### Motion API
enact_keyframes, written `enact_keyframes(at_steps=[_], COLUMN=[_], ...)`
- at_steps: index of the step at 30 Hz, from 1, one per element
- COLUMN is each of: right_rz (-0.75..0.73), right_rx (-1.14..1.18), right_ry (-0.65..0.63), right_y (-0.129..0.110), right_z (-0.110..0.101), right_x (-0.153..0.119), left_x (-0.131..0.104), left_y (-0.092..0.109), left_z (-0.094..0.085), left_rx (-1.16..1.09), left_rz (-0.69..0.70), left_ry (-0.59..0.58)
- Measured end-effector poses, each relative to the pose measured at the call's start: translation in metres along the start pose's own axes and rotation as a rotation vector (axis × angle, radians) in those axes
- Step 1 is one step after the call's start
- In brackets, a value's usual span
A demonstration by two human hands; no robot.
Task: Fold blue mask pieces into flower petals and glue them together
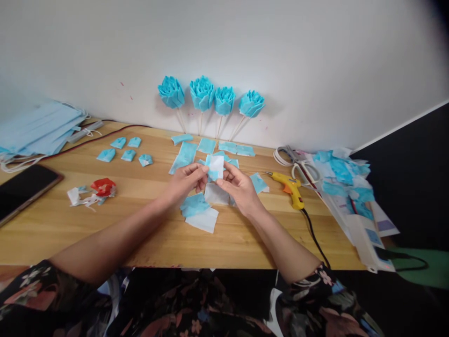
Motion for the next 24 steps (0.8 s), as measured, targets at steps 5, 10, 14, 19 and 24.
enact_keyframes(at_steps=[5,10,14,19,24], right_rz=[-0.013,0.003,0.053,-0.037,-0.138], right_rx=[-0.05,-0.033,-0.061,-0.095,-0.173], right_ry=[-0.014,-0.037,-0.117,-0.037,-0.073], right_y=[-0.002,0.0,-0.002,-0.019,-0.023], right_z=[0.0,0.0,-0.013,-0.033,-0.026], right_x=[-0.001,0.0,0.006,0.01,0.003], left_x=[-0.002,-0.001,0.001,0.0,-0.006], left_y=[-0.002,-0.003,0.004,0.008,0.009], left_z=[0.002,0.002,0.002,0.0,0.002], left_rx=[0.063,-0.02,-0.065,0.021,0.275], left_rz=[-0.022,-0.033,-0.041,-0.098,-0.078], left_ry=[-0.021,0.017,0.016,-0.071,-0.196])
Point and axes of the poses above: each hand's wrist, its own x-axis towards the middle knuckle, its own z-axis out of the palm, y = z × x, the point moved 1 cm from there along x, towards the middle knuckle, and after that the axes turned 5 degrees about y, right-handed, at the moved point
